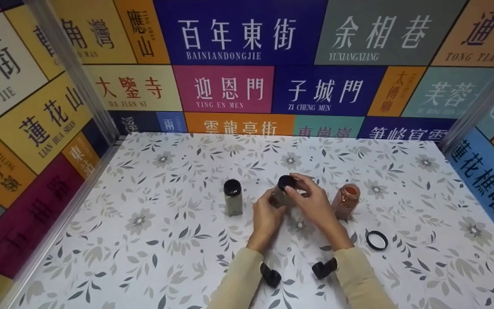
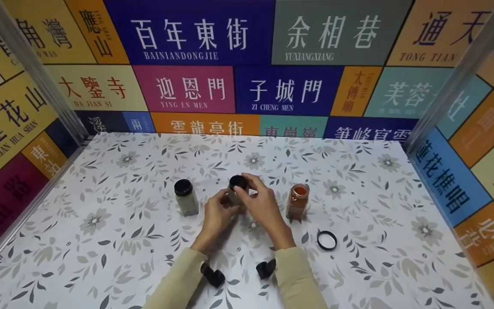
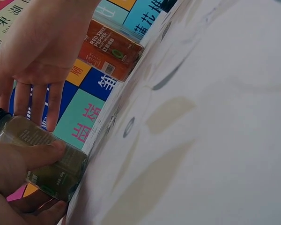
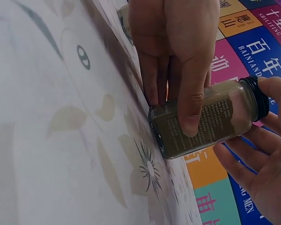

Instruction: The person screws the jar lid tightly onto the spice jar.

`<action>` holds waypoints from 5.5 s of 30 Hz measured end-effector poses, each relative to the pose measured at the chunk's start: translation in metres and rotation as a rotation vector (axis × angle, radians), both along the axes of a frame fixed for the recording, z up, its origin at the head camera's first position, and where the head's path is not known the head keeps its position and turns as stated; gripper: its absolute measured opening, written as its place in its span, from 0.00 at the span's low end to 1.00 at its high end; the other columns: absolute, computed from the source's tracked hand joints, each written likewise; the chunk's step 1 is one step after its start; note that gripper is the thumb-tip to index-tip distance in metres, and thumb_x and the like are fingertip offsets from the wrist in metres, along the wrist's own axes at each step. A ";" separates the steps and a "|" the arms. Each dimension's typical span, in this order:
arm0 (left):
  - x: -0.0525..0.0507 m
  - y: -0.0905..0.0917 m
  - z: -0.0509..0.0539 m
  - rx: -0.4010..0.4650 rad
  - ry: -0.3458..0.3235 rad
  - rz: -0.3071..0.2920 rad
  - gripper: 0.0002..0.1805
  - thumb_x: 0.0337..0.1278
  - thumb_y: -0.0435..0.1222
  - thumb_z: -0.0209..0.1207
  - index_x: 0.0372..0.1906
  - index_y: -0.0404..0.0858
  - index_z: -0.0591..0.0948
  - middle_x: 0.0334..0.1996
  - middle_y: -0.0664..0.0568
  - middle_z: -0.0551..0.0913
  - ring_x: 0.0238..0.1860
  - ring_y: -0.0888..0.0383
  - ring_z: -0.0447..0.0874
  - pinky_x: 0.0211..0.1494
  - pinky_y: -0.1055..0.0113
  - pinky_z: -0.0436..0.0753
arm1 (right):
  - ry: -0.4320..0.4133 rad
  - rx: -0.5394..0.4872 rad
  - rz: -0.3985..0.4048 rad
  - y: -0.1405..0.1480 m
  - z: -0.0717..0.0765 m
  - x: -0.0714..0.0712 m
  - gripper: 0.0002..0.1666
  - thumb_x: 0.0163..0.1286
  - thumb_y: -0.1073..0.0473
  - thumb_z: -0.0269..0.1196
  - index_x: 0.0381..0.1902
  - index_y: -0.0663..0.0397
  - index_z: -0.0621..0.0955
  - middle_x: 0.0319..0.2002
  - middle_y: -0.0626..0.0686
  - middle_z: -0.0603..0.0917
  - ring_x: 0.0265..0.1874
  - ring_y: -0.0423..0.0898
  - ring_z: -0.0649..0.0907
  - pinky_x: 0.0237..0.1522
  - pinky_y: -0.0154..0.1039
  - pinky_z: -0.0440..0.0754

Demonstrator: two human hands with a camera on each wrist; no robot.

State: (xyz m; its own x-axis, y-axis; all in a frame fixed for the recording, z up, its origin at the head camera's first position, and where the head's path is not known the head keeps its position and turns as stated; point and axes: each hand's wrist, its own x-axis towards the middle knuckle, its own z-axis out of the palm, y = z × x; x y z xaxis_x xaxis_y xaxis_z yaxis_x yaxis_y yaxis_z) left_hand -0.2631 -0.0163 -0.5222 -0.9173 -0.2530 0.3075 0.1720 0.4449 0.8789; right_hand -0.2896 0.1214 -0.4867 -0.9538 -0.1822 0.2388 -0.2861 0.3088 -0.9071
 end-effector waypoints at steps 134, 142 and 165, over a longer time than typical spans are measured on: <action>0.003 0.004 -0.003 -0.005 0.040 -0.006 0.24 0.35 0.21 0.68 0.46 0.33 0.85 0.29 0.43 0.88 0.29 0.52 0.84 0.33 0.66 0.80 | 0.093 0.115 -0.142 -0.011 0.003 0.010 0.27 0.63 0.50 0.72 0.58 0.52 0.81 0.56 0.55 0.84 0.55 0.52 0.83 0.43 0.41 0.84; 0.004 0.006 -0.002 0.016 0.037 0.002 0.24 0.35 0.20 0.67 0.47 0.32 0.85 0.31 0.42 0.88 0.31 0.51 0.85 0.35 0.67 0.81 | 0.114 0.150 -0.207 -0.015 0.001 0.012 0.29 0.62 0.44 0.72 0.57 0.48 0.82 0.54 0.54 0.85 0.54 0.51 0.83 0.43 0.43 0.82; 0.012 0.005 0.010 -0.055 -0.060 -0.031 0.40 0.40 0.33 0.76 0.63 0.28 0.73 0.44 0.36 0.86 0.47 0.42 0.86 0.53 0.49 0.83 | 0.008 0.161 -0.168 -0.015 0.017 0.020 0.38 0.63 0.47 0.71 0.68 0.53 0.75 0.63 0.58 0.81 0.61 0.55 0.80 0.57 0.52 0.82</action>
State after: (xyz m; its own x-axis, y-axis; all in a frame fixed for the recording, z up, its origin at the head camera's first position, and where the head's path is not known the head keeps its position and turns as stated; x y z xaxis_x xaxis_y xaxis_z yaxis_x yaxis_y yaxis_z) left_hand -0.2508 -0.0115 -0.5126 -0.9416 -0.2081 0.2648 0.1346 0.4883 0.8623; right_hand -0.2700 0.1067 -0.4695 -0.9723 -0.0576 0.2267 -0.2251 0.4936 -0.8401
